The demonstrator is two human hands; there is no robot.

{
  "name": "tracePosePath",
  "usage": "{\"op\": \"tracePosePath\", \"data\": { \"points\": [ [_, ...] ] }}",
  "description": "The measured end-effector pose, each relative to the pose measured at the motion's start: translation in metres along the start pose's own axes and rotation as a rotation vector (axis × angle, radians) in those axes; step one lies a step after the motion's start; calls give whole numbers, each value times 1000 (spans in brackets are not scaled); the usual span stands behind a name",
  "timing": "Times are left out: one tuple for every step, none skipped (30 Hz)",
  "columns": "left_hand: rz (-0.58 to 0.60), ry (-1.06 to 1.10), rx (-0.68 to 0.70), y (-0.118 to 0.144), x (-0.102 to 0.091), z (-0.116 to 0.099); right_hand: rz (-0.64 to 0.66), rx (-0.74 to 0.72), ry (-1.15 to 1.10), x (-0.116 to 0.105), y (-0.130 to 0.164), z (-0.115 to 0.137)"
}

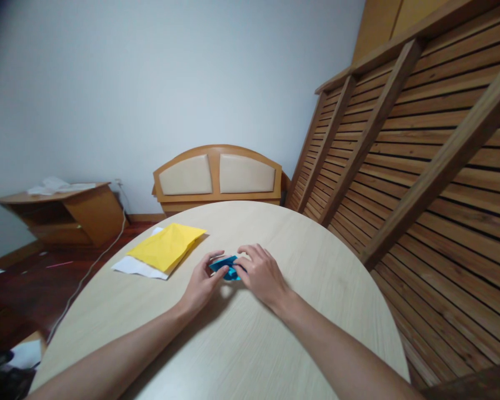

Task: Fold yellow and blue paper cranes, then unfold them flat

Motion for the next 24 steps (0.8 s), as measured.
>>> {"op": "tracePosePath", "data": {
  "points": [
    [-10, -11, -22, 0, 0, 3, 11, -50, 55, -1, 0, 3],
    [-23, -25, -47, 0, -1, 5, 33, -107, 103, 0, 0, 6],
    [-38, -43, -68, -1, -2, 8, 59, -164, 141, 1, 0, 8],
    [-51, -66, -81, -2, -3, 9, 85, -211, 165, 3, 0, 11],
    [-61, -90, -82, -3, -3, 10, 103, -239, 176, 4, 0, 12],
    [-64, -111, -74, -3, -4, 10, 113, -247, 175, 5, 0, 12],
    [-62, -124, -62, -4, -4, 10, 115, -238, 165, 5, 0, 11],
    [-55, -130, -50, -4, -4, 9, 111, -215, 146, 6, 0, 10],
    [-46, -130, -39, -4, -4, 8, 103, -182, 121, 6, 0, 8],
    [-34, -129, -29, -4, -3, 7, 93, -147, 88, 6, 0, 6],
    [-21, -129, -17, -3, -2, 5, 80, -112, 52, 6, 0, 5],
    [-9, -132, -7, -3, -1, 4, 68, -76, 14, 7, 1, 3],
    [0, -135, 3, -2, 0, 2, 55, -39, -22, 8, 2, 1],
    [7, -137, 11, -1, 0, 1, 41, -4, -52, 8, 3, -1],
    [13, -139, 14, -1, 1, 0, 28, 25, -74, 9, 4, -3],
    [16, -142, 15, 0, 1, 0, 17, 48, -86, 9, 5, -4],
    [18, -145, 14, 0, 2, 0, 7, 67, -90, 8, 6, -5],
    [21, -150, 14, 0, 2, 0, 2, 81, -87, 8, 6, -6],
    [24, -156, 16, 0, 2, 0, 2, 88, -78, 7, 6, -7],
    [26, -162, 17, 1, 2, 0, 8, 90, -65, 7, 6, -7],
    [28, -167, 17, 1, 3, 0, 14, 90, -50, 6, 6, -6],
    [30, -171, 13, 1, 3, 1, 19, 87, -35, 5, 6, -6],
    [32, -174, 7, 1, 3, 1, 23, 83, -24, 5, 6, -6],
    [32, -174, -1, 1, 3, 1, 24, 80, -17, 5, 5, -5]
  ]
}}
Point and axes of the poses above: each hand's wrist, its own y-axis away from the middle knuckle, its own x-axis out of the palm, z = x × y, the point moved 6 cm from there along -y, towards the middle knuckle, and after that the axes turned 14 degrees about -x, right-handed, at the moved point
